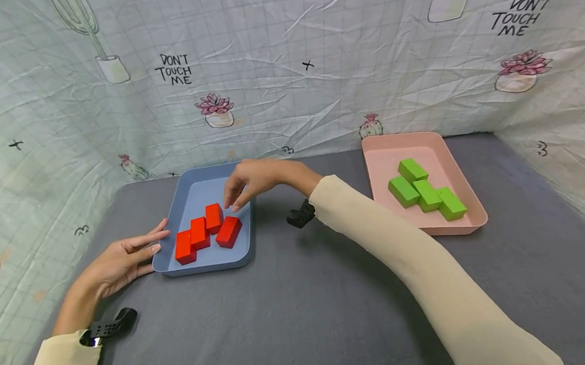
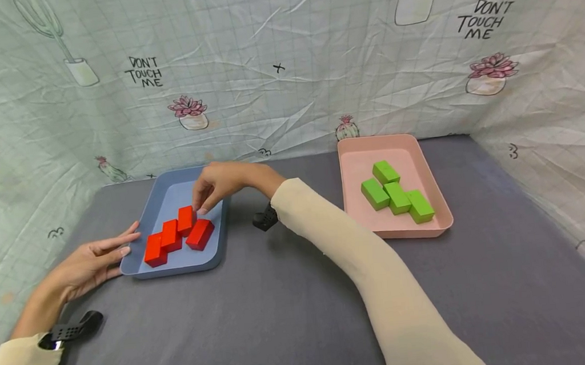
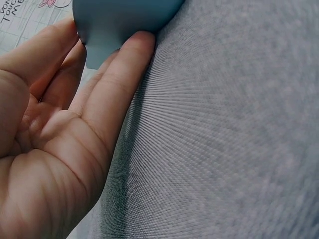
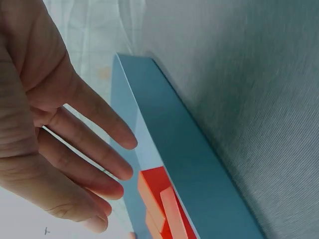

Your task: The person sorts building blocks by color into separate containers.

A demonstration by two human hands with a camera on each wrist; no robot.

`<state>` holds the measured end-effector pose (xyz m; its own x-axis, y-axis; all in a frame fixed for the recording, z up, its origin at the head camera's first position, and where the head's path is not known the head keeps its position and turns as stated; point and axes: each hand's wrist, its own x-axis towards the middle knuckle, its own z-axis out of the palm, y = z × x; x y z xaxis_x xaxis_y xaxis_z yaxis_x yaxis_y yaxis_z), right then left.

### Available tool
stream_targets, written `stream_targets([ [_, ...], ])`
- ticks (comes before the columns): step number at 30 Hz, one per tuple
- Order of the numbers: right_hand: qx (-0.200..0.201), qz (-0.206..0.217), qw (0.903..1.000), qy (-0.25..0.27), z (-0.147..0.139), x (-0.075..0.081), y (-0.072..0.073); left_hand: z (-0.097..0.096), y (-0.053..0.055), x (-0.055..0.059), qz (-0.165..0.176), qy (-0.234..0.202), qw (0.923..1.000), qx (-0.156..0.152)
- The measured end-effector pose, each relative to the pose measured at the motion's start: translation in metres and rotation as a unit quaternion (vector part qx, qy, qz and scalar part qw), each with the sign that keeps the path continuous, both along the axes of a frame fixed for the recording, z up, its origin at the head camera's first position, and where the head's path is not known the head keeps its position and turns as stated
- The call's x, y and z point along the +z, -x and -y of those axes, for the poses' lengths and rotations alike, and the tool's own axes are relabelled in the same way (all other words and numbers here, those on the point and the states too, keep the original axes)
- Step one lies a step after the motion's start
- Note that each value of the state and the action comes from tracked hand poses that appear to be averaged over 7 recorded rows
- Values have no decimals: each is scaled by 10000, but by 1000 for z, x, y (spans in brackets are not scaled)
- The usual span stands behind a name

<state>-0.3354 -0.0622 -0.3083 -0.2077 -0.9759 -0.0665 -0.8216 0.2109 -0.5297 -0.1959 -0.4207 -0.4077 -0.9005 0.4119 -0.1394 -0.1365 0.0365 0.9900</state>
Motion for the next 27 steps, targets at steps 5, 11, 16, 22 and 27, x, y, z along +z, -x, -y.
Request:
stream_targets([
  [5,70,-145,9998,92,-23,5,-9,3,-1,0,116,-2,9999,56],
  [11,79,-282,9991,298,-53,-1,-23,8,-3,-1,182,4,9997,134],
  [16,81,-670,9966,465,-82,-11,-38,10,-5,-3,181,-15,9997,152],
  [22,-163,-1367,9871,822,-129,-14,-59,8,-6,-4,69,215,9996,147],
  [27,-632,-1705,9780,1020,-178,-17,-76,10,-9,-1,-393,934,9947,173],
])
